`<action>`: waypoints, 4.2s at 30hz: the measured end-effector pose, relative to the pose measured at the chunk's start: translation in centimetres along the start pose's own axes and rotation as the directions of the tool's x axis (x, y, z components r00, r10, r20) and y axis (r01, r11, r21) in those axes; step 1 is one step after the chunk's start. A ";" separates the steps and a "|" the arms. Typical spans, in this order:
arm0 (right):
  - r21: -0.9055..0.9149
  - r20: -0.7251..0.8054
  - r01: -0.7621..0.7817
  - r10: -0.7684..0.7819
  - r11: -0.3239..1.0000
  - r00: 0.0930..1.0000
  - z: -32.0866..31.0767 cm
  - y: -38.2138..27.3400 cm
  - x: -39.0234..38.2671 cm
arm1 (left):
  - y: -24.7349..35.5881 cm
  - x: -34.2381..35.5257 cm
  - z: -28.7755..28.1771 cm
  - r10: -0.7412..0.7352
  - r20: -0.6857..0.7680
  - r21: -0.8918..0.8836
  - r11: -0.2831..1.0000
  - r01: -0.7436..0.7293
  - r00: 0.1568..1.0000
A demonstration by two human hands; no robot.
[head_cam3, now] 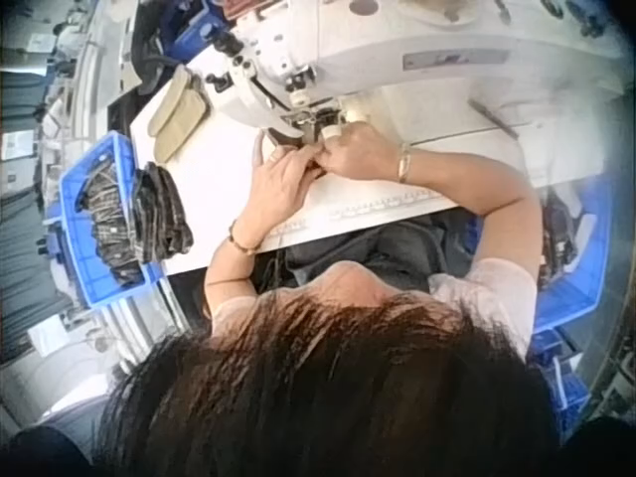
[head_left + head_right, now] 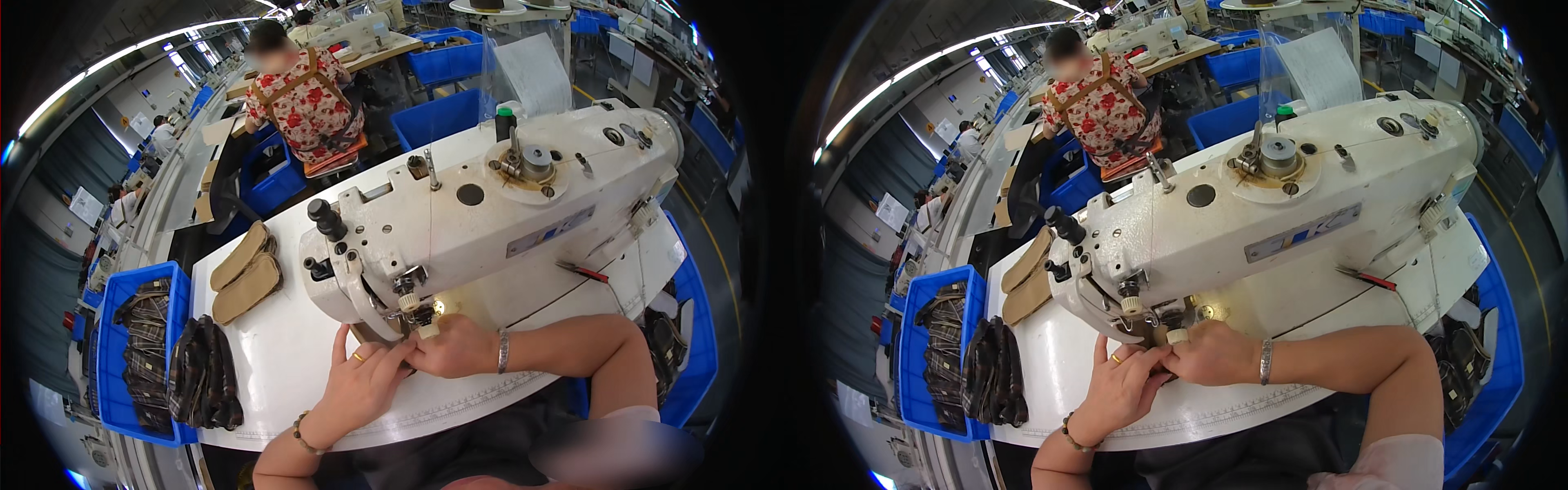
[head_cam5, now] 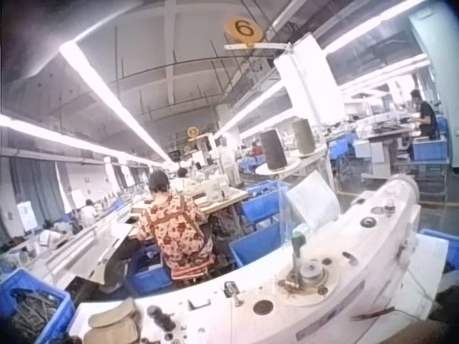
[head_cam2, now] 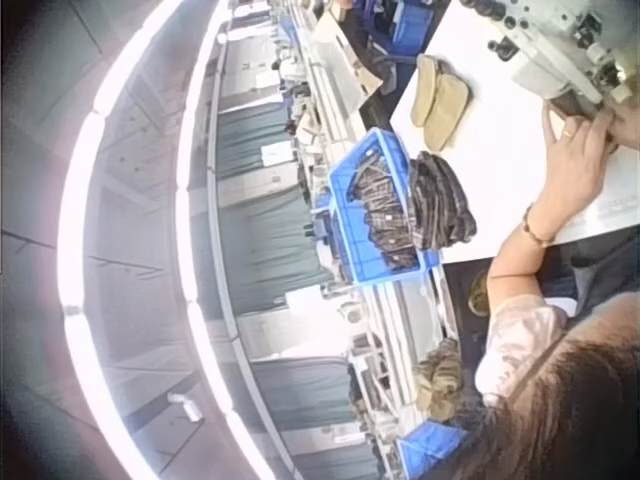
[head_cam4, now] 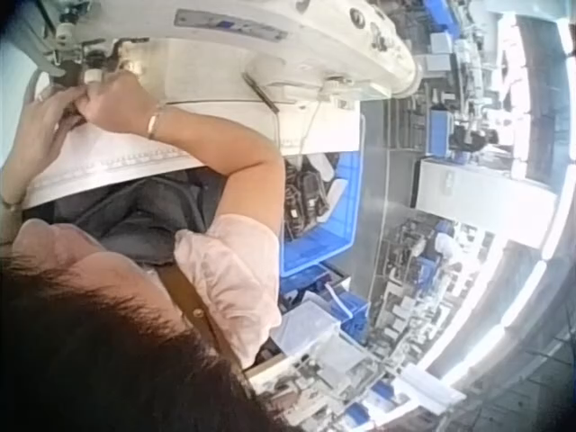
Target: Sewing inner sole components or upper templates using an industrial sewing machine.
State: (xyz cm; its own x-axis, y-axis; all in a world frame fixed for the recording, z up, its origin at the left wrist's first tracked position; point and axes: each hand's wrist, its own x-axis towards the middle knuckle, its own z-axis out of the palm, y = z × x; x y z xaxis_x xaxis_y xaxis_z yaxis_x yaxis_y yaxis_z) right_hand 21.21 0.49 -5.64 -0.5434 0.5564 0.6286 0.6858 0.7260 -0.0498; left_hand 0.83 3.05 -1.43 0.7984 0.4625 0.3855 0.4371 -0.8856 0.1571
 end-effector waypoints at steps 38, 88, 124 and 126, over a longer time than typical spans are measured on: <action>0.002 -0.062 0.040 -0.039 0.999 0.997 0.2 0.1 -0.2 | 0.6 -0.4 0.5 -0.081 -0.083 0.070 0.994 0.087 0.993; 0.002 0.071 0.039 -0.039 0.999 0.997 0.8 -1.3 -0.7 | 1.1 -0.6 -0.8 -0.057 -0.108 0.234 0.969 0.082 0.992; -0.110 0.214 -0.028 0.051 0.993 0.975 0.0 -2.6 -1.1 | -2.1 0.7 3.0 0.010 0.025 -0.100 0.995 -0.008 1.000; -0.082 0.209 -0.046 0.062 0.996 0.976 -0.1 -2.1 -0.8 | -2.6 1.0 3.4 -0.007 0.015 -0.107 0.994 0.008 1.000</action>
State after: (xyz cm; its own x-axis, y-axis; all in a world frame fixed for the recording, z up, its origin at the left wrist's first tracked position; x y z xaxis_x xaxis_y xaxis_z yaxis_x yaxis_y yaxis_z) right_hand 20.24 -1.54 -5.99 -0.5890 0.6727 0.4478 0.7474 0.6642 -0.0146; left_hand 1.88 5.93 -4.50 0.8016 0.4690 0.3708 0.3971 -0.8813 0.2562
